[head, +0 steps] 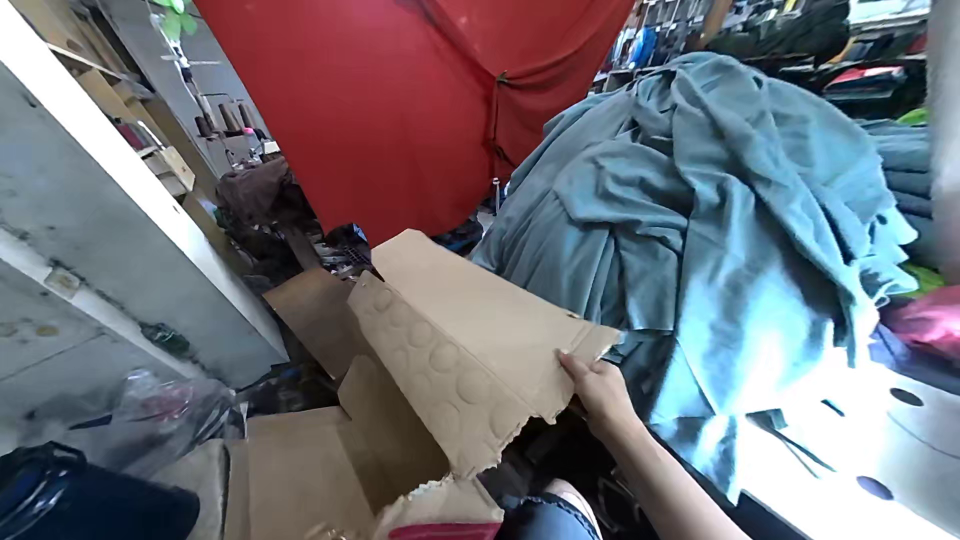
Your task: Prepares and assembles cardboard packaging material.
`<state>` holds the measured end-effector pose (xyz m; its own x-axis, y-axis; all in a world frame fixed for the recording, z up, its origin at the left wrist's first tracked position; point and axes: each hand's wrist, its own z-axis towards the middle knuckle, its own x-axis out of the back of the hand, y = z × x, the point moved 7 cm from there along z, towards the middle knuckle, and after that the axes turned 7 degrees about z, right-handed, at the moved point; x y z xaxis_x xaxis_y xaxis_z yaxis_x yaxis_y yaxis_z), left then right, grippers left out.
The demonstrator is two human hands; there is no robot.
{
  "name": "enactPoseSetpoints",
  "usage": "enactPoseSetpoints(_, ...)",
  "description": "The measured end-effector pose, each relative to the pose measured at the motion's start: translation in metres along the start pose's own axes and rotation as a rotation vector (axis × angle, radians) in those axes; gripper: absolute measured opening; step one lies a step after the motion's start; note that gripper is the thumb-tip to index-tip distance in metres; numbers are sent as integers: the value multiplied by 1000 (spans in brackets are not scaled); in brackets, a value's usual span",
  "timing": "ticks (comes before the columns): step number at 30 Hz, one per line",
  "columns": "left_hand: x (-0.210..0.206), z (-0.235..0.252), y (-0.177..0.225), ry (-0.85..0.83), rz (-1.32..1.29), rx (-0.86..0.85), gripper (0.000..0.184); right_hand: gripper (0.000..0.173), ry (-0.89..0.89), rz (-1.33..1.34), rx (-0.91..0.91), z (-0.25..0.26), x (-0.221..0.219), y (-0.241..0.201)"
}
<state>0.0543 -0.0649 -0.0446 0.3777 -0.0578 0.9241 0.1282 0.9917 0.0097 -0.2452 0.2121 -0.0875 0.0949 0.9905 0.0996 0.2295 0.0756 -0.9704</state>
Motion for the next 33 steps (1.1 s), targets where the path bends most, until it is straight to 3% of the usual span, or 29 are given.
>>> enactPoseSetpoints(4,16,15,-19,21,21,29,31,35,-149,203,90,-42,-3,-46)
enactPoseSetpoints(6,26,36,4,-4,3,-120,25,57,-454,257,-43,-64,-20,-42)
enactPoseSetpoints(8,26,54,27,-25,-9,-303,24,76,-896,214,-93,-111,-48,-30)
enactPoseSetpoints(10,27,69,38,-40,17,-465,22,56,-1186,187,111,-159,-76,-29)
enactPoseSetpoints(11,32,76,40,-37,40,-518,18,46,-1281,89,327,-177,-88,-33)
enactPoseSetpoints(12,39,82,37,-26,68,-541,18,62,-1339,-92,541,-187,-100,-35)
enactPoseSetpoints(14,55,98,21,-6,167,-501,18,91,-1330,-512,759,-193,-120,-38)
enactPoseSetpoints(15,63,106,10,-7,224,-443,18,90,-1292,-695,805,-192,-129,-41)
enactPoseSetpoints(17,75,120,-9,49,323,-312,25,70,-1199,-901,806,-184,-148,-55)
enactPoseSetpoints(19,78,124,-17,144,359,-204,31,58,-1195,-903,733,-167,-170,-65)
enactPoseSetpoints(24,71,121,-23,404,239,-209,52,71,-1392,-1026,585,-147,-208,-53)
enactPoseSetpoints(27,55,121,-54,573,242,-180,56,51,-1538,-960,468,-158,-221,-25)
enactPoseSetpoints(30,43,138,-71,592,366,-71,51,51,-1432,-984,382,-153,-236,-4)
enactPoseSetpoints(33,27,156,-91,496,401,46,51,54,-1377,-1018,293,-146,-239,-8)
